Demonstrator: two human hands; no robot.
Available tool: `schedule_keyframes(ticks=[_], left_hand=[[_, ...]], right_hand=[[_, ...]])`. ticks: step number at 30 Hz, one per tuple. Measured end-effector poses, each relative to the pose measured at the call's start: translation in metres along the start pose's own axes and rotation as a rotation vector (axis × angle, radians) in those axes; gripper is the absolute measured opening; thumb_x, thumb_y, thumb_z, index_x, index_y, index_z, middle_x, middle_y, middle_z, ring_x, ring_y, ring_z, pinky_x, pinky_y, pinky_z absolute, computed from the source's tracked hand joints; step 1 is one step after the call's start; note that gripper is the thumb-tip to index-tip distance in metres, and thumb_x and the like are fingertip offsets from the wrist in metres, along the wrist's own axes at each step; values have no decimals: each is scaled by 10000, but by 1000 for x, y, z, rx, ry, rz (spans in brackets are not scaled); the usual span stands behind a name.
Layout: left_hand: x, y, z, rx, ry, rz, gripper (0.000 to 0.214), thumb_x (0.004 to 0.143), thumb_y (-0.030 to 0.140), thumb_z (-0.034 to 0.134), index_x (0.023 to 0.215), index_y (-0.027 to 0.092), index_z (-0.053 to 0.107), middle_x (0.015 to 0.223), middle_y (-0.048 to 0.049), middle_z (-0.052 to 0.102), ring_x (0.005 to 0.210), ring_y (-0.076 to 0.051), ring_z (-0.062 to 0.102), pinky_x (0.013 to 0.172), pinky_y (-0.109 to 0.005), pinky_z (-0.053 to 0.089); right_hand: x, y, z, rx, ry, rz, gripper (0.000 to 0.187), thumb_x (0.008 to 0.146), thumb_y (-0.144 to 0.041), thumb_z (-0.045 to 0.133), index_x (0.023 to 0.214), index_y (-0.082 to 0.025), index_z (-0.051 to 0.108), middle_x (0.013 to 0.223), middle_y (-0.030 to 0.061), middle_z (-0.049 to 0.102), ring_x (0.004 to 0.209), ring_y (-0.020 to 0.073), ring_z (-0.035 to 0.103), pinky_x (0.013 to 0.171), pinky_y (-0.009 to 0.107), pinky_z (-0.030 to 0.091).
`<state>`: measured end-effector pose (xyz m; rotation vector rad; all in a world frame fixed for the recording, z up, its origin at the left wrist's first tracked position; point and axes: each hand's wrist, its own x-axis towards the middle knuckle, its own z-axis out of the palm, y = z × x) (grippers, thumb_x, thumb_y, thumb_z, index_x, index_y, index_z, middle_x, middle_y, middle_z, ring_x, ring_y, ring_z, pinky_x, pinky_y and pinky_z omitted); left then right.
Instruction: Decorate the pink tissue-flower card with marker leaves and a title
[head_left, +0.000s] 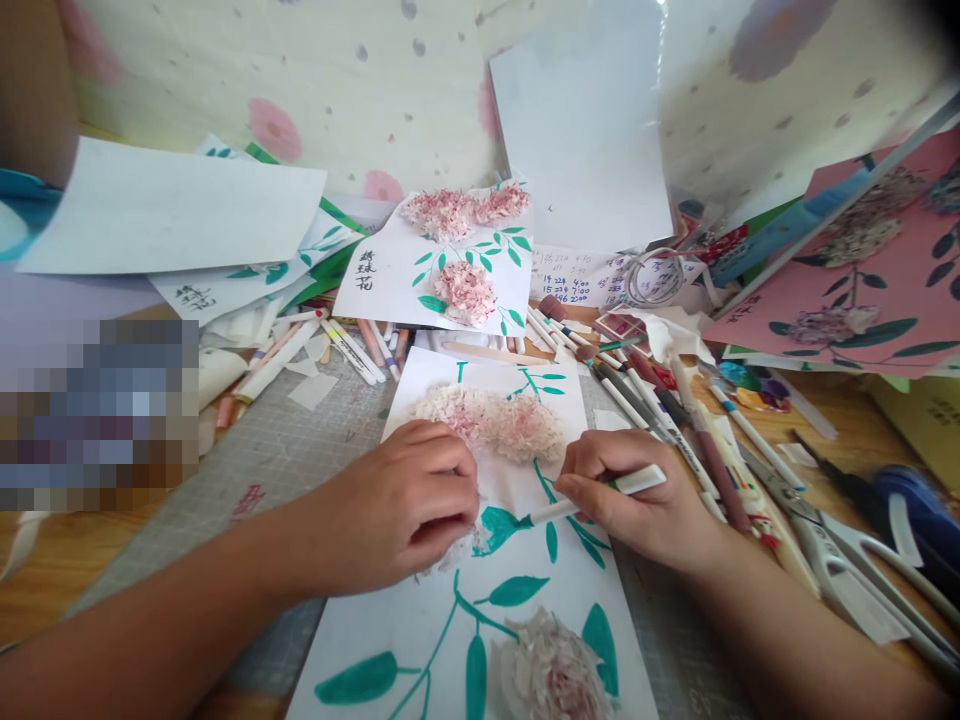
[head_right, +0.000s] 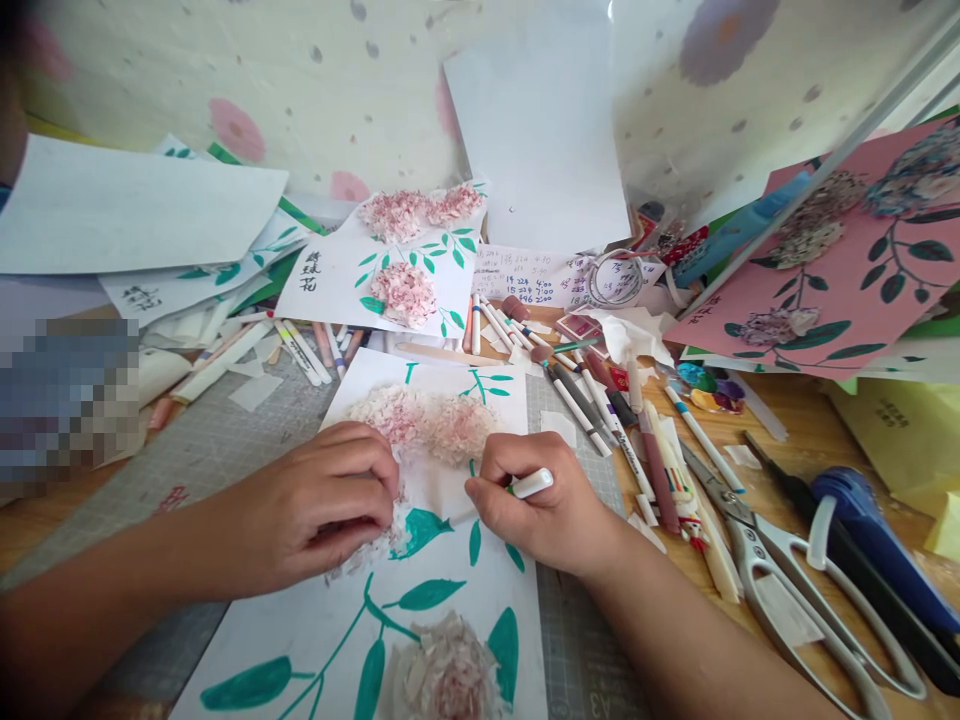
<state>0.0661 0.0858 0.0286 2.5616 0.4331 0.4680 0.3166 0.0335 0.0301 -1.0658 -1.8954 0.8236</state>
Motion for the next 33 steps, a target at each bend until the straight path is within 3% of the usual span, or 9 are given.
schedule_keyframes(ticks=[8, 17, 24, 33], left_hand=[[1, 0, 0, 6, 3, 12, 148, 890, 84, 553, 827, 196, 626, 903, -23, 583, 881, -178, 529, 886, -328, 390], [0, -1, 1, 16, 4, 12, 160, 881, 67, 542, 822, 190, 626, 904, -29, 581, 888, -178, 528, 896, -335, 396], [1, -1, 2, 20, 3, 26, 146, 892, 92, 547, 823, 183, 638, 879, -28, 577, 864, -177, 530, 878, -337, 396], [1, -2, 2, 38, 17, 24, 152, 882, 88, 557, 826, 199, 644, 885, -26, 583, 876, -181, 537, 879, -326, 405]], right_hand=[[-2, 4, 15, 53, -21, -34, 279, 885, -184, 596, 631, -206, 485, 565, 3, 598, 500, 118, 529, 486, 242, 408], [-2, 2, 11, 92, -40, -38, 300, 844, -130, 601, 590, -203, 459, 534, -29, 533, 477, 89, 458, 469, 221, 370], [-3, 0, 20, 147, -98, -60, 284, 868, -147, 609, 609, -196, 505, 565, 11, 610, 507, 112, 552, 491, 232, 420], [-3, -2, 19, 86, -105, -97, 284, 860, -133, 600, 603, -199, 496, 568, 10, 612, 511, 112, 559, 498, 231, 424]])
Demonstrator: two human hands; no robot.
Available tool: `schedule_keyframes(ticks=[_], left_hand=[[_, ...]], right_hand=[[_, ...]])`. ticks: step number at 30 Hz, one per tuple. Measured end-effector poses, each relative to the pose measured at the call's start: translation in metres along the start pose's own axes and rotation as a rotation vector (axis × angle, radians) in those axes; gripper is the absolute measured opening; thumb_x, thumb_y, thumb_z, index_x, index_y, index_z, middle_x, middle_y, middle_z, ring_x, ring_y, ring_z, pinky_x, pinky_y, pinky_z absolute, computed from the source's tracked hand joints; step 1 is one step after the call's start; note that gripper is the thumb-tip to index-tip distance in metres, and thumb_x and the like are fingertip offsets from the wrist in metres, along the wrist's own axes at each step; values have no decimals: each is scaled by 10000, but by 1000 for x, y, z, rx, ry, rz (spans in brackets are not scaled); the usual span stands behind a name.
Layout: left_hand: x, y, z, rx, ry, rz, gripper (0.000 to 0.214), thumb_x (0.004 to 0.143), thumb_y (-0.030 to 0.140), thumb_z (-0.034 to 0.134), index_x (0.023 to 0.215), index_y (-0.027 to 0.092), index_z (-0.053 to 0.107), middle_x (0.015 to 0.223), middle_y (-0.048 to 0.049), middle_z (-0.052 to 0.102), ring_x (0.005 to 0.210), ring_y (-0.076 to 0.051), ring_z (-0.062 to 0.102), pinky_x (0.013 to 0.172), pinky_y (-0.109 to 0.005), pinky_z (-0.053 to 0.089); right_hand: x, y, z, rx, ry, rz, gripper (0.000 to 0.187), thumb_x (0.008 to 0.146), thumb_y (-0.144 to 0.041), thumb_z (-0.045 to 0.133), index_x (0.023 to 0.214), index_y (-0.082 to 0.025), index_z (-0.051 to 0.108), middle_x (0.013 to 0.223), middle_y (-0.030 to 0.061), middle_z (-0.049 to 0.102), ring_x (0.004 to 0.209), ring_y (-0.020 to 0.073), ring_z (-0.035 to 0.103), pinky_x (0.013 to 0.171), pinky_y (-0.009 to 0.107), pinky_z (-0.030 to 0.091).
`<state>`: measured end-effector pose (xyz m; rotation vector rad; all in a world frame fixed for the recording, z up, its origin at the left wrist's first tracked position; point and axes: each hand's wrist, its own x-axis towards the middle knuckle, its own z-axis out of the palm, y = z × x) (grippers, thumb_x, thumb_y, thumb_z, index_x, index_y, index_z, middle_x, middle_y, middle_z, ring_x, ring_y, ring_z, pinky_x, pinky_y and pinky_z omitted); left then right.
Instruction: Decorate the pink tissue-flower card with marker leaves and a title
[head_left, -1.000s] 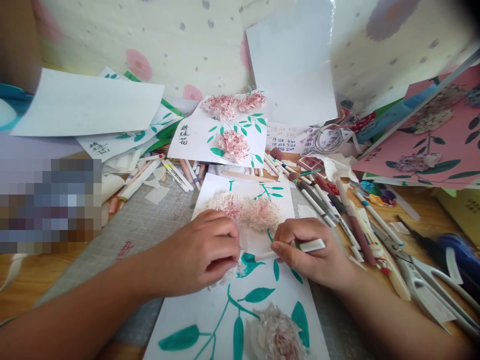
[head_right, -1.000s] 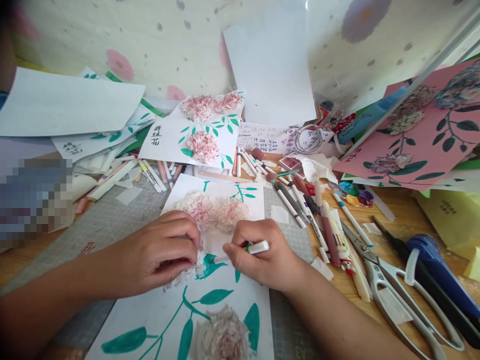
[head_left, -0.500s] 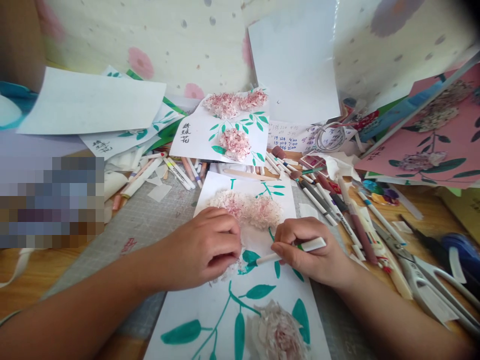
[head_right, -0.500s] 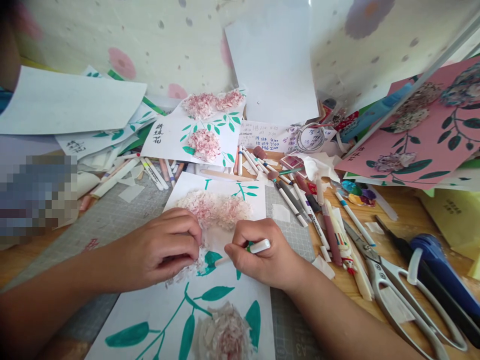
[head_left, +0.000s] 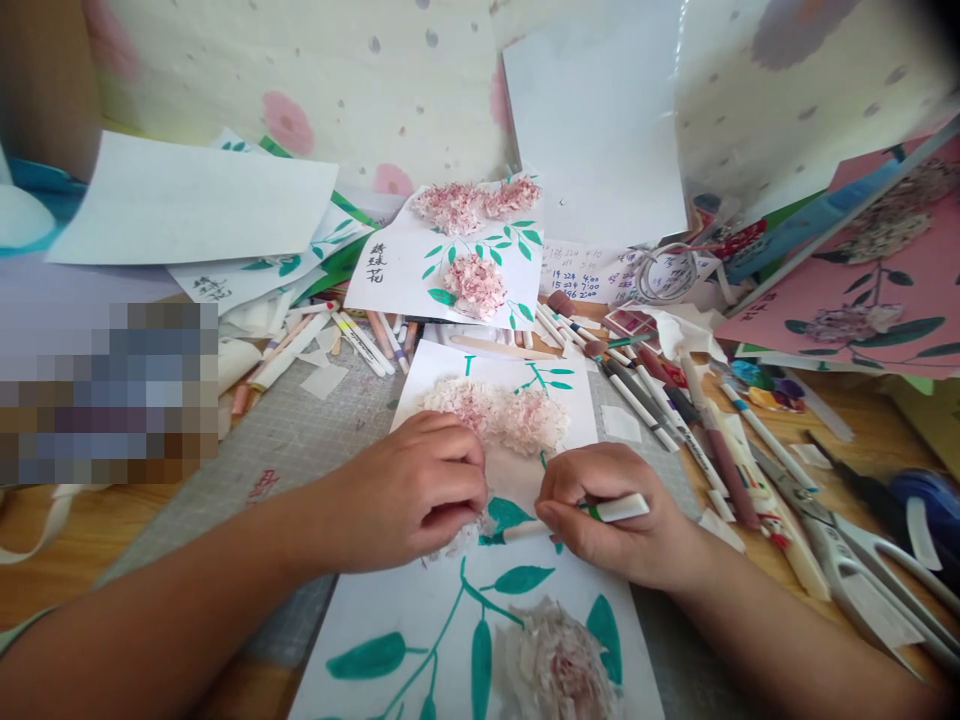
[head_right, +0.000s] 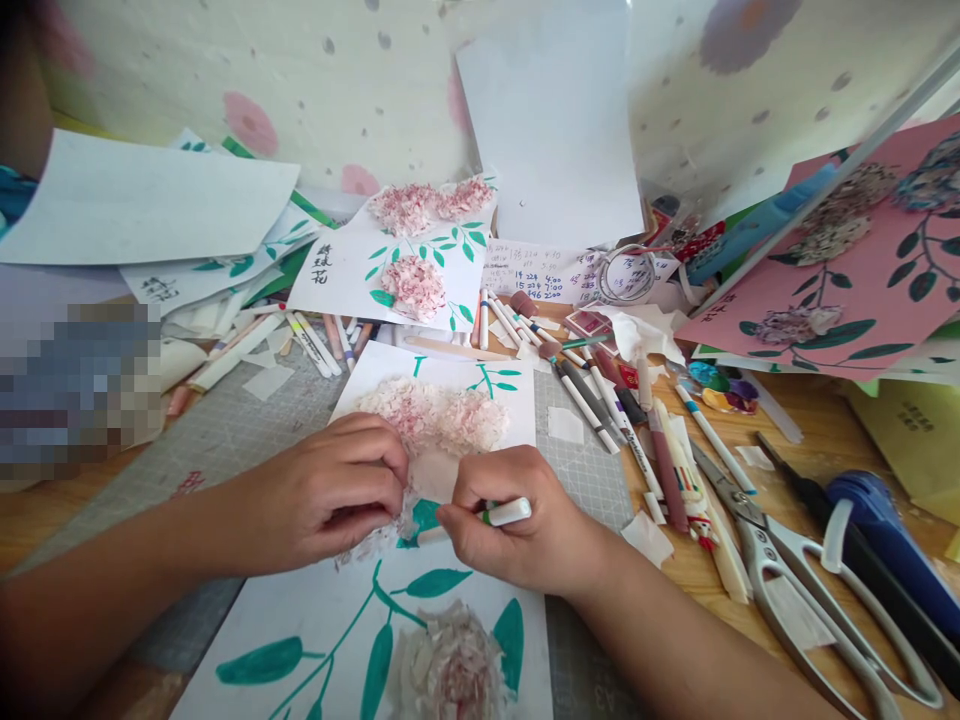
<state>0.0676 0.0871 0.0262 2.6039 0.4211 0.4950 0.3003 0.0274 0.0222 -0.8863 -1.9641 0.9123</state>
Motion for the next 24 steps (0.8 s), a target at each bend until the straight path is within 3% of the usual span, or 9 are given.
schedule_keyframes(ticks=[24], left_hand=[[-1, 0, 0, -13, -16, -2, 150, 885, 79, 551, 827, 187, 639, 886, -33, 581, 879, -184, 539, 893, -344, 403]], right_hand=[[0, -3, -3, -39, -28, -12, 293, 849, -120, 577, 612, -213, 434, 579, 4, 581, 506, 109, 516, 492, 241, 390]])
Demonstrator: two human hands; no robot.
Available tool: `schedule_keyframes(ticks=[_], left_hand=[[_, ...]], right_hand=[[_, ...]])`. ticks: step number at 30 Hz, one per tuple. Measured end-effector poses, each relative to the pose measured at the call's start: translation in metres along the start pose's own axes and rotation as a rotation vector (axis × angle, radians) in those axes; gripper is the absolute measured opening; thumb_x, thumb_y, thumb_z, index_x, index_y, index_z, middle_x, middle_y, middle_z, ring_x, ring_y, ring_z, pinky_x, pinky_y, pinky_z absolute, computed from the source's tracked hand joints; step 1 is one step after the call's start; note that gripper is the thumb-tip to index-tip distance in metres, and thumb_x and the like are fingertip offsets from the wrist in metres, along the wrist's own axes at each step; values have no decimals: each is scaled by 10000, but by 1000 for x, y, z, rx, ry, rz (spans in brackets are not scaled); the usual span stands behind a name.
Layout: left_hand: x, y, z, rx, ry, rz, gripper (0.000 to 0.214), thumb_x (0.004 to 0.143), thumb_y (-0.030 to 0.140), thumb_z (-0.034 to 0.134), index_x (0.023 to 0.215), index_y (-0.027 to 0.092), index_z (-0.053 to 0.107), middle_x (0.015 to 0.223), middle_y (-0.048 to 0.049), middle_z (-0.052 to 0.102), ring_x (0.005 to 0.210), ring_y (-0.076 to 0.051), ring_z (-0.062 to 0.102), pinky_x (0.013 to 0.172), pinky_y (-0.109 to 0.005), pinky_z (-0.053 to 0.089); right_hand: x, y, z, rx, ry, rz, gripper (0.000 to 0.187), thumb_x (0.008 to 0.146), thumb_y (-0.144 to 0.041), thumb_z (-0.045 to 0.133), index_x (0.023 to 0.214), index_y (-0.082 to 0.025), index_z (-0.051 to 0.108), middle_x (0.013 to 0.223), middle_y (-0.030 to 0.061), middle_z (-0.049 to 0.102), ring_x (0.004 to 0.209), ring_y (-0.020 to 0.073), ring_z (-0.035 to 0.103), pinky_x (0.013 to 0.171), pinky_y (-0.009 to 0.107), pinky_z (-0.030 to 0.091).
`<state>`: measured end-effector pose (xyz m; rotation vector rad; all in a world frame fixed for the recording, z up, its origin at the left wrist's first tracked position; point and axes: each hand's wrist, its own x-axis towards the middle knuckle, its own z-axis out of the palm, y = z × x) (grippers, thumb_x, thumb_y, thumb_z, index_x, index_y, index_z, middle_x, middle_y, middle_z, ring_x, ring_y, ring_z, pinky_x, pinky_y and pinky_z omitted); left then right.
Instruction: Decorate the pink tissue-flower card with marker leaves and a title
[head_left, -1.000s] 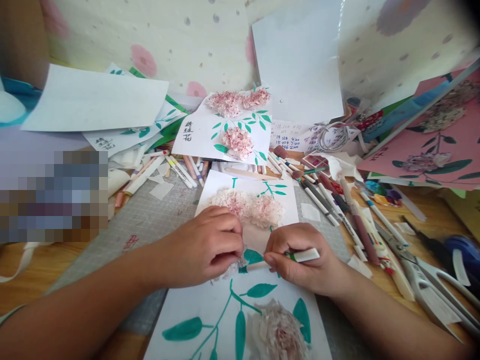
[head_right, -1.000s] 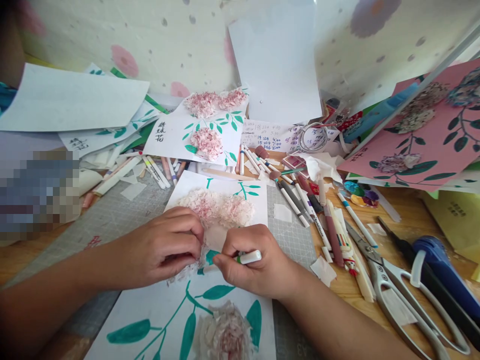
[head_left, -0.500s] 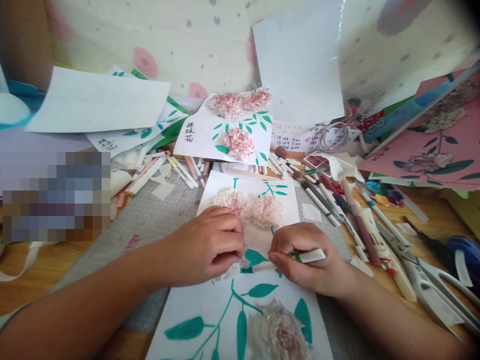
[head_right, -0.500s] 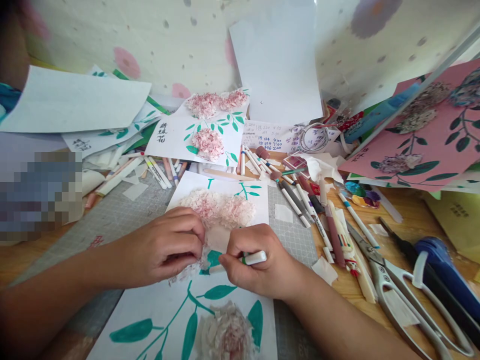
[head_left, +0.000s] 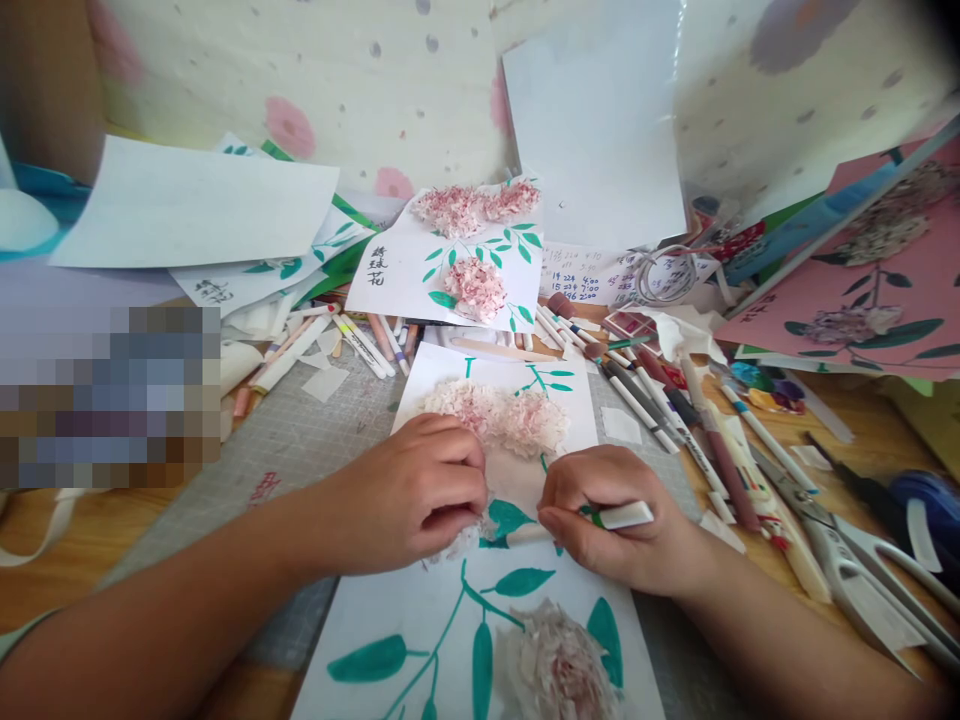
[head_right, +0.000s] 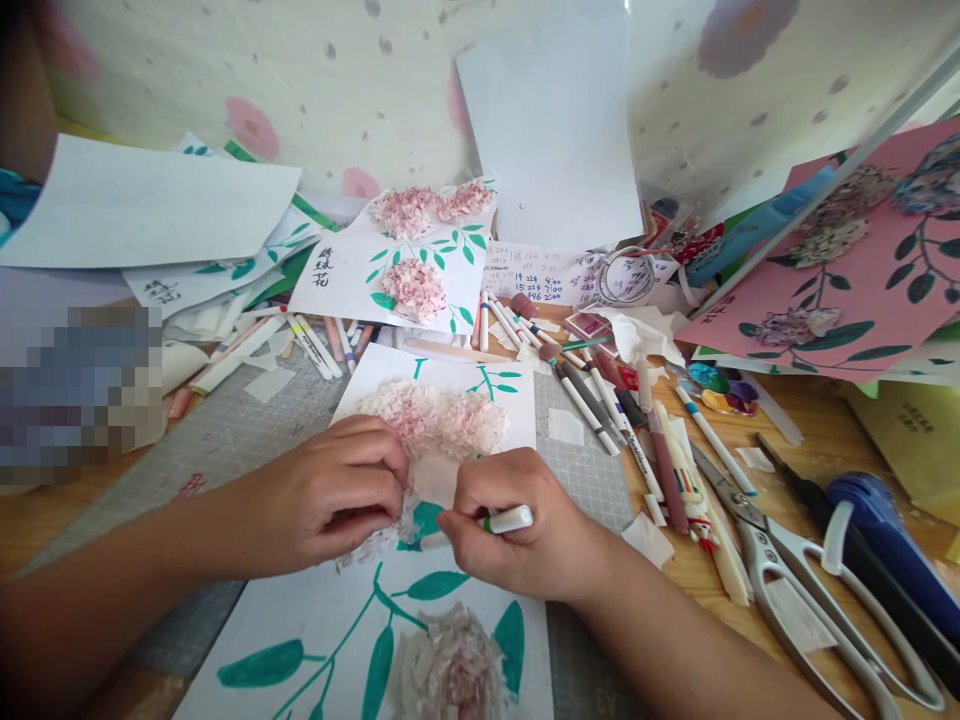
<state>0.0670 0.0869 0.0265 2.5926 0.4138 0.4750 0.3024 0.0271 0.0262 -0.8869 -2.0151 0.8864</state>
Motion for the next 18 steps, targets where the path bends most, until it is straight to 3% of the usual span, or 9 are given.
schedule_keyframes(ticks=[14, 16, 18], left_hand=[[1, 1, -1, -6, -6, -16, 151, 891, 85, 548, 830, 192, 635, 904, -33, 588, 893, -183, 537, 897, -348, 412], [-1, 1, -3, -21, 2, -21, 143, 891, 89, 556, 844, 194, 641, 912, -34, 594, 901, -184, 546, 884, -342, 424], [-3, 1, -8, -56, 84, -4, 124, 898, 100, 567, 903, 198, 643, 937, -36, 606, 918, -183, 562, 863, -328, 446]], right_hand=[[-1, 3, -5, -17, 45, 17, 304, 852, -131, 586, 595, -208, 442, 550, -20, 532, 485, 97, 468, 475, 237, 357], [-3, 6, -9, -10, 97, 52, 305, 843, -125, 605, 581, -204, 469, 542, -19, 553, 477, 98, 479, 469, 236, 365], [-4, 10, -16, 95, 235, 118, 297, 834, -132, 645, 574, -204, 521, 530, -19, 584, 481, 111, 513, 469, 240, 388]])
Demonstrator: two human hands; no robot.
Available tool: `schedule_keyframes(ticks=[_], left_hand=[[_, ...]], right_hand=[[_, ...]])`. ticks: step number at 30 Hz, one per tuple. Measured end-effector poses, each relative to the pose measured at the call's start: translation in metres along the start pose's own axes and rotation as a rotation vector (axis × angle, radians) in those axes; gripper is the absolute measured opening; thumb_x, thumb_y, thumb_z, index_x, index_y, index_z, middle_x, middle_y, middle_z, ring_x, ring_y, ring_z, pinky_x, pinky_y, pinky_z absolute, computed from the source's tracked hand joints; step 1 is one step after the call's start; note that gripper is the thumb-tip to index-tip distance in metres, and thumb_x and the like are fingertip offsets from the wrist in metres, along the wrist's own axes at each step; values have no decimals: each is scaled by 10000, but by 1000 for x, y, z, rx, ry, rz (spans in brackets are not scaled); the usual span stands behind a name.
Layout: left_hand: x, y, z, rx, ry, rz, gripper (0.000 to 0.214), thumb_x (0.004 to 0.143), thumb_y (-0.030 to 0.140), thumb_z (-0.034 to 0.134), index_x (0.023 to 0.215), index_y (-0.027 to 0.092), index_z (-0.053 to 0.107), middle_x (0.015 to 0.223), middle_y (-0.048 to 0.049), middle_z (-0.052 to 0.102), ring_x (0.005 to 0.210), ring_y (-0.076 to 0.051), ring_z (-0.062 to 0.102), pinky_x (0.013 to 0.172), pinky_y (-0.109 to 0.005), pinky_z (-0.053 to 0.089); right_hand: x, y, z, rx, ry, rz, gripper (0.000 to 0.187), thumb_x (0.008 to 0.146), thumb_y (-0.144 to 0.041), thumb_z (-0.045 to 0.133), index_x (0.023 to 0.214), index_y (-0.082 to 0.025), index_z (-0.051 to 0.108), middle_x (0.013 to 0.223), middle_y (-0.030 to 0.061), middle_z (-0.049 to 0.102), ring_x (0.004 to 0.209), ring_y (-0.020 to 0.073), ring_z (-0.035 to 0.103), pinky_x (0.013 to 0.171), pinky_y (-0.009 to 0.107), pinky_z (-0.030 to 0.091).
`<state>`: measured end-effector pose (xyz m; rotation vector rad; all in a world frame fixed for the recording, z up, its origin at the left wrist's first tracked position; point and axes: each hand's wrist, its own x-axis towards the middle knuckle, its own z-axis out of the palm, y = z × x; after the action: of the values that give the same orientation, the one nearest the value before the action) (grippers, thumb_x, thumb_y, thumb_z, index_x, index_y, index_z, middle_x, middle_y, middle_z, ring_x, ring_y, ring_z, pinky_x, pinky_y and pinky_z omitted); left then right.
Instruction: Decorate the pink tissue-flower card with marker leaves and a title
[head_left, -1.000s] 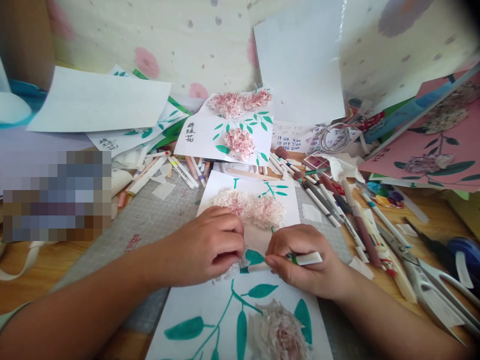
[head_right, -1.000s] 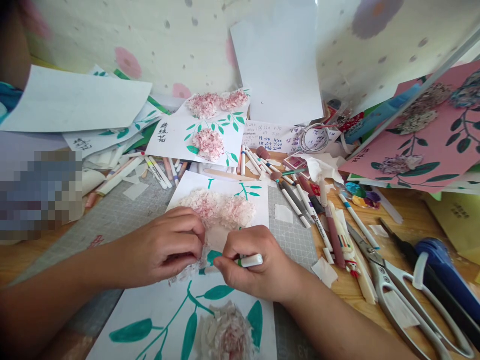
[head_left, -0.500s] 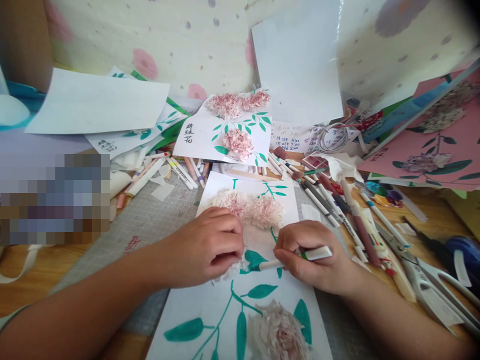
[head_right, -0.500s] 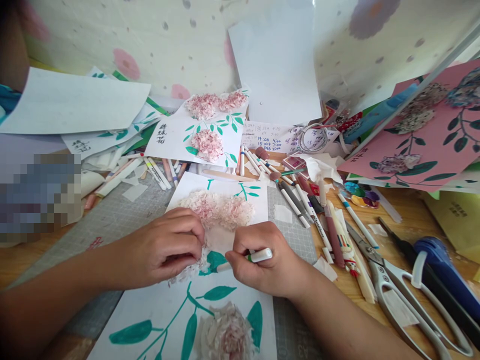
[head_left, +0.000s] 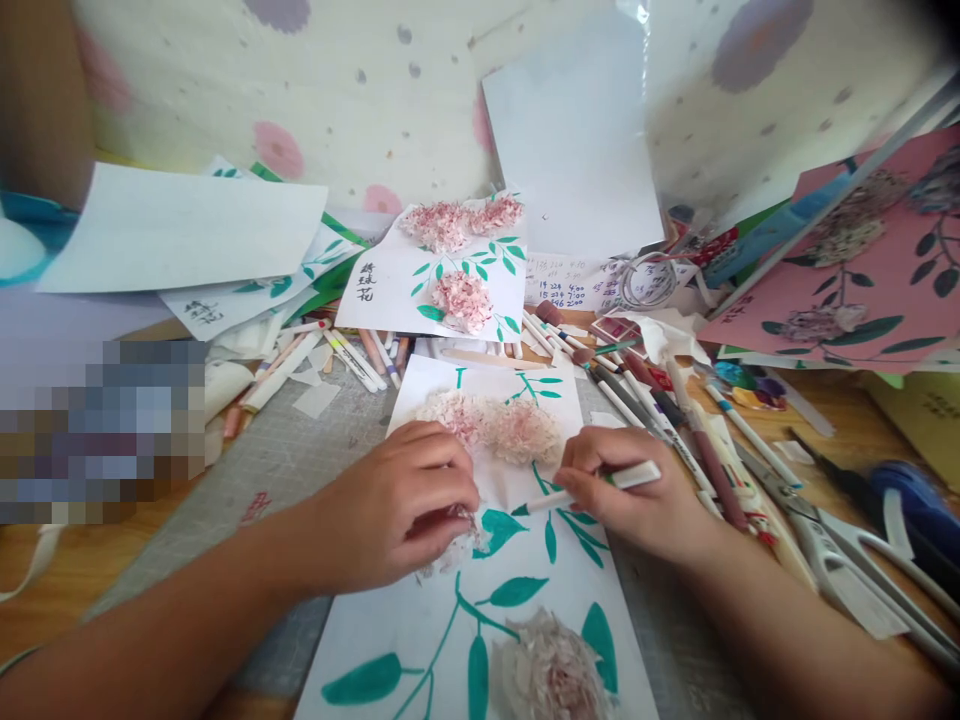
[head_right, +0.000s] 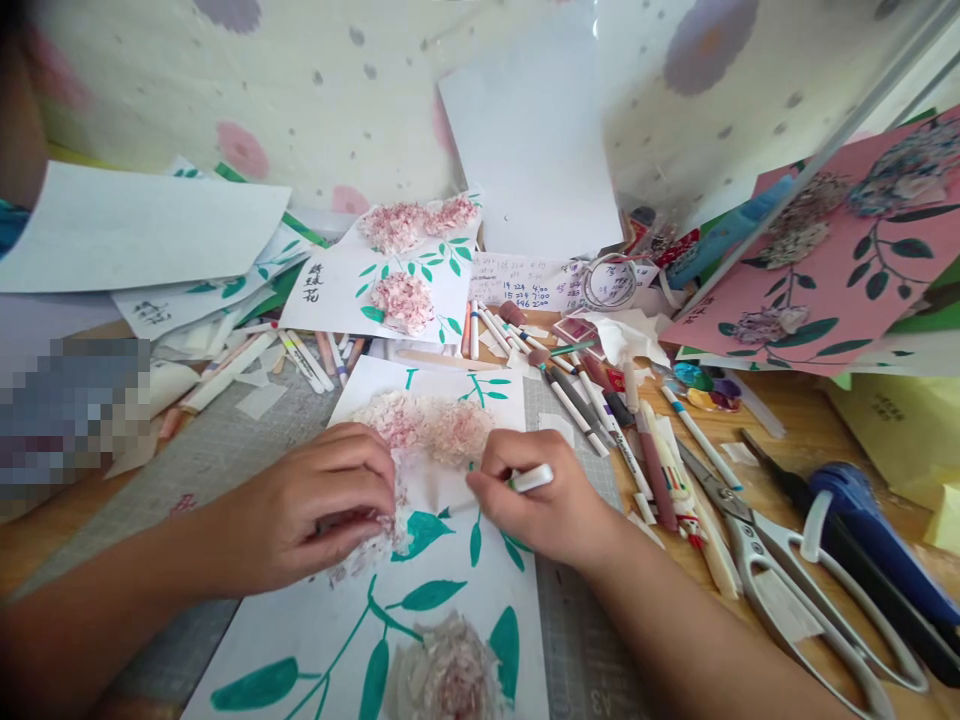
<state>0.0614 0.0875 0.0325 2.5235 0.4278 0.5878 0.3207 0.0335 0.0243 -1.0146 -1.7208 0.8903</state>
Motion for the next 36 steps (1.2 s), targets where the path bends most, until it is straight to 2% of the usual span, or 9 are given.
schedule_keyframes(ticks=[6, 8, 11, 13, 16, 19, 22, 30, 36], left_hand=[[-10, -5, -24, 105, 469, -19, 225, 903, 48, 529, 1047, 204, 603, 968, -16, 627, 964, -171, 595, 888, -318, 466], [-10, -8, -26, 126, 447, -13, 211, 903, 47, 537, 1029, 200, 607, 965, -17, 619, 961, -171, 590, 870, -313, 462], [-8, -9, -21, 119, 221, 37, 164, 915, 84, 541, 971, 208, 633, 937, -20, 592, 920, -174, 560, 843, -324, 441], [-6, -7, -16, 98, 75, 44, 167, 926, 109, 533, 951, 222, 653, 959, -26, 580, 928, -183, 537, 853, -340, 415], [-4, -4, -11, 50, -40, 27, 197, 934, 135, 529, 980, 256, 677, 1017, -32, 564, 988, -198, 518, 894, -354, 393], [-3, -1, -11, 44, -83, 5, 214, 930, 137, 528, 993, 267, 686, 1036, -33, 554, 1021, -203, 508, 913, -354, 385], [-3, -1, -10, 55, -89, -4, 206, 929, 140, 527, 975, 260, 688, 1033, -33, 554, 1024, -204, 505, 914, -354, 379], [-4, -1, -6, 65, -88, -11, 201, 933, 153, 521, 958, 260, 689, 1029, -33, 554, 1012, -205, 506, 909, -358, 375], [-1, -2, -8, 63, -71, -7, 180, 936, 159, 529, 954, 252, 682, 1016, -33, 557, 1002, -202, 509, 894, -348, 377]], right_hand=[[10, 7, -21, 482, 475, -7, 303, 819, -300, 727, 570, -250, 563, 408, -63, 519, 371, 121, 450, 445, 285, 440], [14, 8, -23, 504, 559, -29, 296, 824, -352, 731, 600, -253, 566, 424, -62, 527, 373, 118, 453, 439, 280, 460], [18, 10, -21, 531, 619, -4, 207, 792, -424, 765, 771, -246, 661, 553, -43, 621, 442, 124, 548, 462, 275, 524], [16, 11, -20, 542, 544, 44, 249, 763, -452, 785, 839, -232, 698, 654, -19, 676, 532, 137, 622, 507, 274, 555], [10, 12, -16, 495, 337, 161, 271, 749, -419, 796, 696, -190, 663, 618, -10, 663, 491, 111, 604, 455, 213, 480], [5, 7, -9, 361, 169, 288, 287, 765, -351, 756, 629, -185, 566, 509, -43, 570, 381, 74, 487, 377, 185, 358], [5, 0, -1, 202, 64, 244, 259, 779, -293, 685, 617, -202, 504, 498, -51, 521, 418, 87, 476, 397, 196, 359], [10, -1, 6, -19, -32, 24, 288, 827, -214, 588, 588, -215, 428, 515, -46, 515, 460, 79, 405, 451, 209, 334], [10, -1, 2, -17, -19, 42, 294, 822, -200, 585, 579, -217, 421, 522, -50, 504, 470, 83, 410, 474, 220, 336]])
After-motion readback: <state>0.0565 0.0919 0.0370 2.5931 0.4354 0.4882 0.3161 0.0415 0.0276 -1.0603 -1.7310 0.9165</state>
